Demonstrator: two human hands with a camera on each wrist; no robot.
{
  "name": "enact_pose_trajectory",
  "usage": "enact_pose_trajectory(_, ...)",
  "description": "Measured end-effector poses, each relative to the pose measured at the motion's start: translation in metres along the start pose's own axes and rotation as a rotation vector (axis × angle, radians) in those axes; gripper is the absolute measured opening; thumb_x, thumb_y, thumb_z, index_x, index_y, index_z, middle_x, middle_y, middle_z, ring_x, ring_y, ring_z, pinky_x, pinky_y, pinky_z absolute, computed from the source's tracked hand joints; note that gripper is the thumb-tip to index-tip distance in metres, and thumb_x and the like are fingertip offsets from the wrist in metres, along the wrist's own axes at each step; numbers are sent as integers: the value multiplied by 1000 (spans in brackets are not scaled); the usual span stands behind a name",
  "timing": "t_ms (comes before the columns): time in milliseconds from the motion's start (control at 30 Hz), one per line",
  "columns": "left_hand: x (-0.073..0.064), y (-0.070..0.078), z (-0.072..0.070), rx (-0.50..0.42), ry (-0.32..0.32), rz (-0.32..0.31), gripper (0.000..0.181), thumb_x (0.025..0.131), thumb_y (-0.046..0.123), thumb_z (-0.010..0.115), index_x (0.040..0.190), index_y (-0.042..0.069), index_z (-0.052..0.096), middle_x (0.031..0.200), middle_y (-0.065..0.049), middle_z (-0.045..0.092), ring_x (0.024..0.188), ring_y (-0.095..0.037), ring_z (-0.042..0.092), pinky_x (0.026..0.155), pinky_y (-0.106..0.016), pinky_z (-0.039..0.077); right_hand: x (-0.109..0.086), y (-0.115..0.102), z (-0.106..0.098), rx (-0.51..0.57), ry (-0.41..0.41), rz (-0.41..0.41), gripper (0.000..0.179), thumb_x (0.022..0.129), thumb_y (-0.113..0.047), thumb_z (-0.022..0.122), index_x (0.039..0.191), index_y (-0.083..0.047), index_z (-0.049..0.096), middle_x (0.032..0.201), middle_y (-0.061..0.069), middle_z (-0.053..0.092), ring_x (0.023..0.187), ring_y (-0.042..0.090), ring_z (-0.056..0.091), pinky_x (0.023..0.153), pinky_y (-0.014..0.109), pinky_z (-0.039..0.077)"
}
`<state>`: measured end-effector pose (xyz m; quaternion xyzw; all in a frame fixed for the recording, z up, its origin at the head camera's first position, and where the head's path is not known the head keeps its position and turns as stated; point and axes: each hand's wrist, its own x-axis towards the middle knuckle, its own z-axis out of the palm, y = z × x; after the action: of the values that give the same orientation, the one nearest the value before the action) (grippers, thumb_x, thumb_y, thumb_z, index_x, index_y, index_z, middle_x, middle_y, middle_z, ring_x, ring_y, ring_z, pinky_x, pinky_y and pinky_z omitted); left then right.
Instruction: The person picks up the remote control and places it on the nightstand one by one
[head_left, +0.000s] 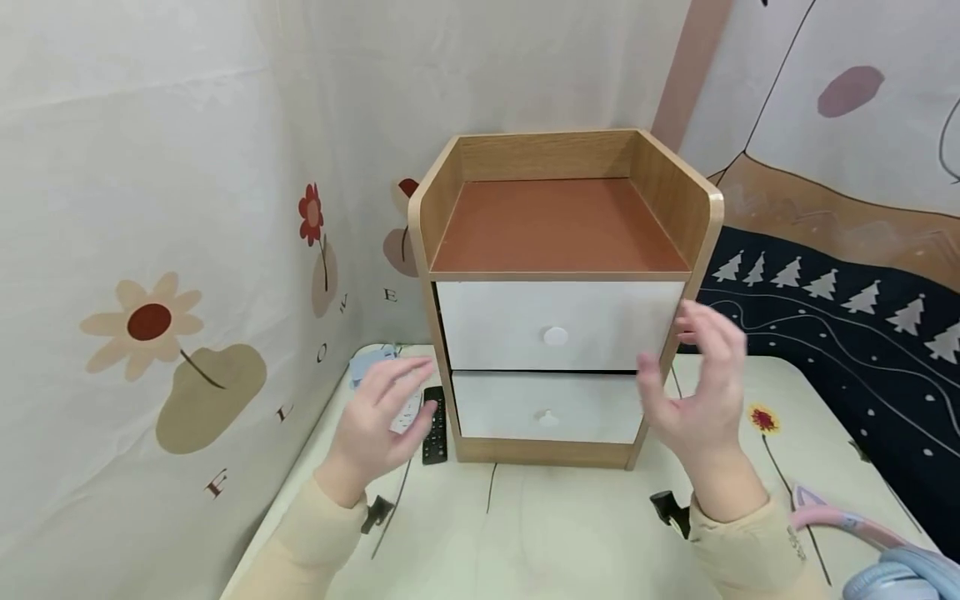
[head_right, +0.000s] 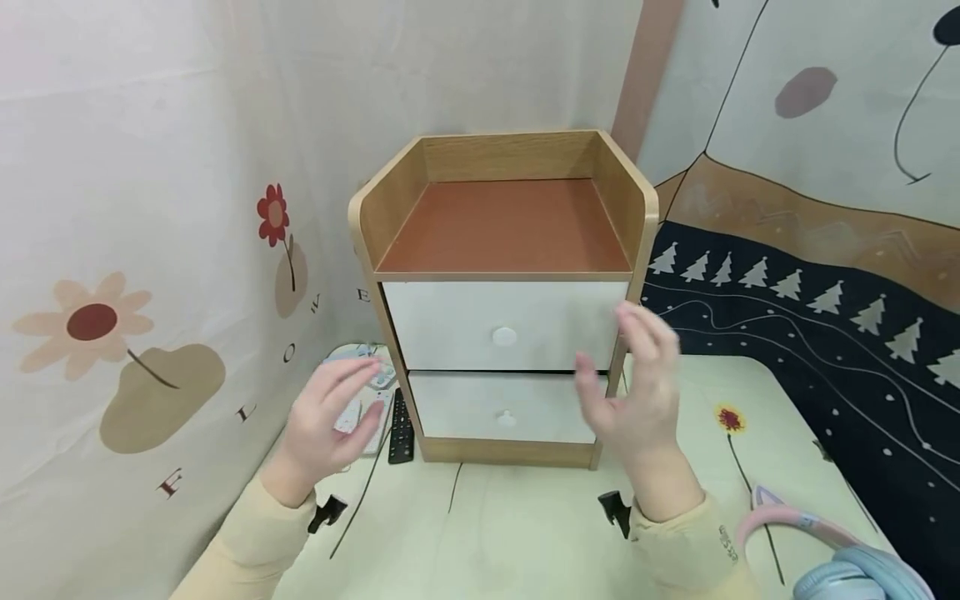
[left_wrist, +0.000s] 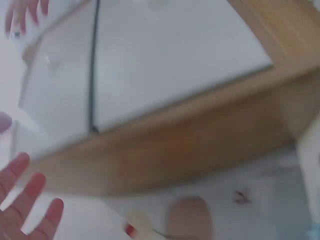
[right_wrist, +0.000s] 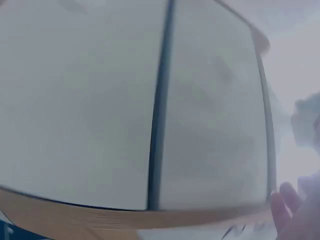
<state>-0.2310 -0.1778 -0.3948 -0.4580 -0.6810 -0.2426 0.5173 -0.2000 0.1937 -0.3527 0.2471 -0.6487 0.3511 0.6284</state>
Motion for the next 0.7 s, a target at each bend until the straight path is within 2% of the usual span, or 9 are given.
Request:
enact_pose_trajectory(33,-9,-4,-3,26,-3,-62,40,105,21,64,132,-7,72,125,-26,74,112,-43,71,118,-31,52,-3,2,-3,-20,19,76,64,106,-44,67,135,12,55,137,30,62,119,25,67,110,17,49)
enact_pose_trajectory(100,-28,-12,-7,86,-27,-188,47,101,22,65,139,-6,69,131,-26,73,111,-44,69,116,-30,51,-9,10,-7,-47,12,207,62,106,-39,66,143,9,54,144,29,58,122,16,67,110,16,50)
enact_pose_trajectory(167,-47,-20,-12,129,-92,-342,54,98,22,68,148,-2,65,138,-26,70,117,-45,68,115,-39,53,-17,18,-10,-37,-33,321,58,106,-27,66,153,3,52,153,26,56,130,8,64,113,16,49)
enact_pose_trajectory(233,-64,-27,-16,166,-163,-484,61,97,20,71,154,3,61,144,-26,66,120,-46,65,108,-51,54,-24,24,-10,-9,-90,421,60,106,-16,65,162,-4,47,160,22,53,134,2,60,115,14,48)
enact_pose_trajectory(267,-72,-31,-18,180,-197,-547,63,96,19,73,157,5,59,146,-26,64,121,-46,64,103,-56,54,-28,27,-9,3,-117,467,62,107,-13,64,166,-7,45,163,19,51,134,-1,59,115,13,47)
enact_pose_trajectory(367,-91,-39,-20,211,-291,-708,68,97,17,76,161,10,54,149,-26,61,126,-49,61,103,-66,51,-36,31,-8,11,-179,593,66,110,-10,60,172,-16,37,167,14,50,132,-5,56,114,8,44)
enact_pose_trajectory(500,-111,-46,-18,232,-397,-857,71,99,19,75,165,12,49,155,-27,56,130,-53,57,106,-70,47,-44,36,-9,-11,-213,682,66,113,-13,58,173,-22,34,166,13,53,130,-8,53,111,6,43)
enact_pose_trajectory(700,-135,-49,-21,248,-532,-1057,73,105,25,69,170,11,40,163,-31,45,137,-60,50,111,-75,44,-53,41,-12,-36,-251,669,63,111,-9,60,171,-17,41,162,16,58,129,-12,53,109,4,43)
